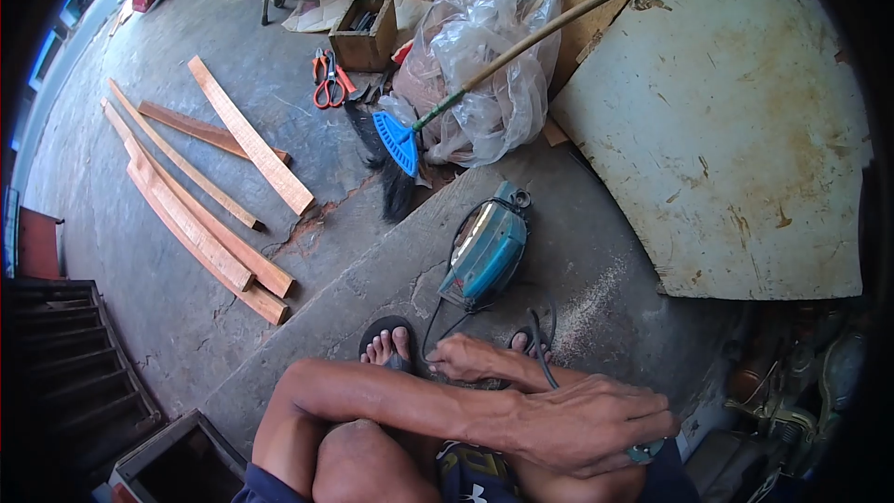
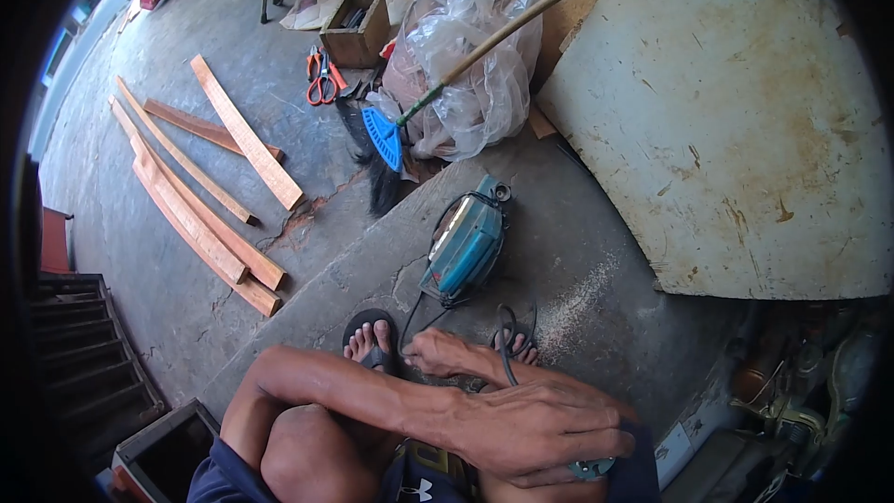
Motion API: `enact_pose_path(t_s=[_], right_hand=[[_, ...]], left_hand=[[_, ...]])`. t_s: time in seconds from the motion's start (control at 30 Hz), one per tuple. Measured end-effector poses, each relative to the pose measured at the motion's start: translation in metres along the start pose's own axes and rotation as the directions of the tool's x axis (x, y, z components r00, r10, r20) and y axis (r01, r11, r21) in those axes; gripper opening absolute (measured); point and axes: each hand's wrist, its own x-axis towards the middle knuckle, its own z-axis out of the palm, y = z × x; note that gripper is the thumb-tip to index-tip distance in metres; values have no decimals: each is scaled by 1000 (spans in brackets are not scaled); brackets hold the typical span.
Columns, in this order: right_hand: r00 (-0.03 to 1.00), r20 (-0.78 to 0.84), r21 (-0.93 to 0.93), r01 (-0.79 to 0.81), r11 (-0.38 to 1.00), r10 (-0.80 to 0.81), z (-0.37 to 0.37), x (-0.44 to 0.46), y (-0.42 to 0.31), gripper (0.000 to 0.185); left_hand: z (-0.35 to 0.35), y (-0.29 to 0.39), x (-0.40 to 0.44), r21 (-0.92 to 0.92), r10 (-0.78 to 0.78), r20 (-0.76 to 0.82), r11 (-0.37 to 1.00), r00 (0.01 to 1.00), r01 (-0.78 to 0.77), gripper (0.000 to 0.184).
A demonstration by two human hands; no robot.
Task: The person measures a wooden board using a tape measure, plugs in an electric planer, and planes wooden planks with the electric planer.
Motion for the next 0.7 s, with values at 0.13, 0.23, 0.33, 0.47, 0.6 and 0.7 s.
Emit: enact_pose_path(t_s=[0.13,0.23,0.33,0.47,0.6,0.7], right_hand=[[929,-217,506,371,779,-301,-83,-22,-79,21],[645,-763,265,373,889,-43,-126,-48,-91,23],[29,-1000,-8,-306,952,1,-160,-92,-65,27],[107,-919,89,-881,464,379,-120,-168,-12,30],[240,-711,55,-918,393,660,-59,-230,-33,36],[172,-801,267,-755,600,573,-38,-289,-68,40]], left_hand=[[-10,8,2,22,-5,27,1000,1000,4,43],[-6,14,5,4,74,8,997,997,-74,43],[-12,23,8,75,141,36,987,989,-144,45],[-15,13,0,195,166,4,967,986,-164,51],[-27,5,-2,-3,-106,-50,994,993,106,55],[-42,5,23,-96,-626,12,775,780,624,60]])
